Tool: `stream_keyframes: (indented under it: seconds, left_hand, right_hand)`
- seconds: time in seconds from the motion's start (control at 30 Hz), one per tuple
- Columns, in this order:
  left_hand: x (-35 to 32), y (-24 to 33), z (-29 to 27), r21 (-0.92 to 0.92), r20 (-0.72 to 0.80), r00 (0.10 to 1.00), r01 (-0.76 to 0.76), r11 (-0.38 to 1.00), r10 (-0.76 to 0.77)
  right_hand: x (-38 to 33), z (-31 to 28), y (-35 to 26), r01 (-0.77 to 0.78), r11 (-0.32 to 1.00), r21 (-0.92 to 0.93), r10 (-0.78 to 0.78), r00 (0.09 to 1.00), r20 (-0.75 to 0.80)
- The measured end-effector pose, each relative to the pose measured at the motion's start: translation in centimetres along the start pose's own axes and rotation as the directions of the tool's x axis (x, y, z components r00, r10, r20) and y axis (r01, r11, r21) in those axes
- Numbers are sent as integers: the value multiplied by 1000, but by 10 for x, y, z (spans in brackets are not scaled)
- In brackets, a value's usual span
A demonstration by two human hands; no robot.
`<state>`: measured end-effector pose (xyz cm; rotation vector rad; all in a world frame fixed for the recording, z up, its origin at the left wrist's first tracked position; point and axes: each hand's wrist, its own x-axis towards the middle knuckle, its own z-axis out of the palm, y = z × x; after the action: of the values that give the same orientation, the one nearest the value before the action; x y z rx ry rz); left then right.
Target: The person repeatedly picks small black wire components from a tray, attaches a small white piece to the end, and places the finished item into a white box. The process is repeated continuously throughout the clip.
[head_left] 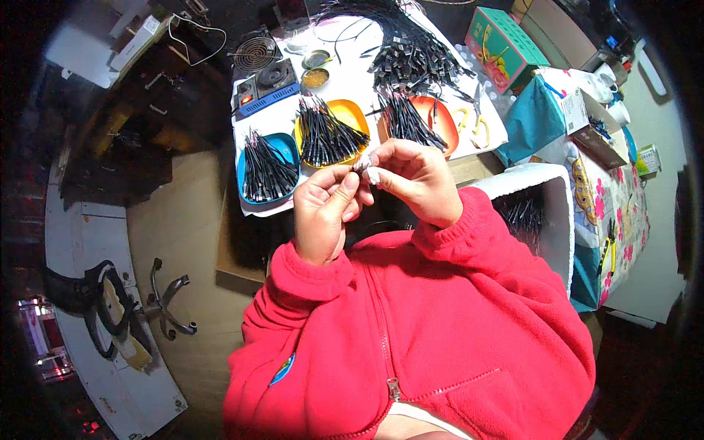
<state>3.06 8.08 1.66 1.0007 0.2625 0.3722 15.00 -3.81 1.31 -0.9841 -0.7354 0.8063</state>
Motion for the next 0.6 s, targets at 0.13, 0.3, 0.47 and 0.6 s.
stream_keyframes:
  seconds: [0.13,0.3,0.47,0.6]
  left_hand:
    - [-5,-6,10,410,-36,960,-240,880,279]
    - [-6,-4,6,266,-55,976,-187,946,209]
    - [-6,-7,0,-77,-18,999,-40,996,39]
    - [-7,-8,1,-59,5,998,-60,996,60]
  right_hand:
    - [-2,4,-1,21,994,-111,-29,997,-68]
    - [-1,1,-2,-17,1000,-22,17,1000,-26]
    - [2,6,12,-120,898,424,123,992,19]
    - [-2,8,15,-178,769,614,162,983,83]
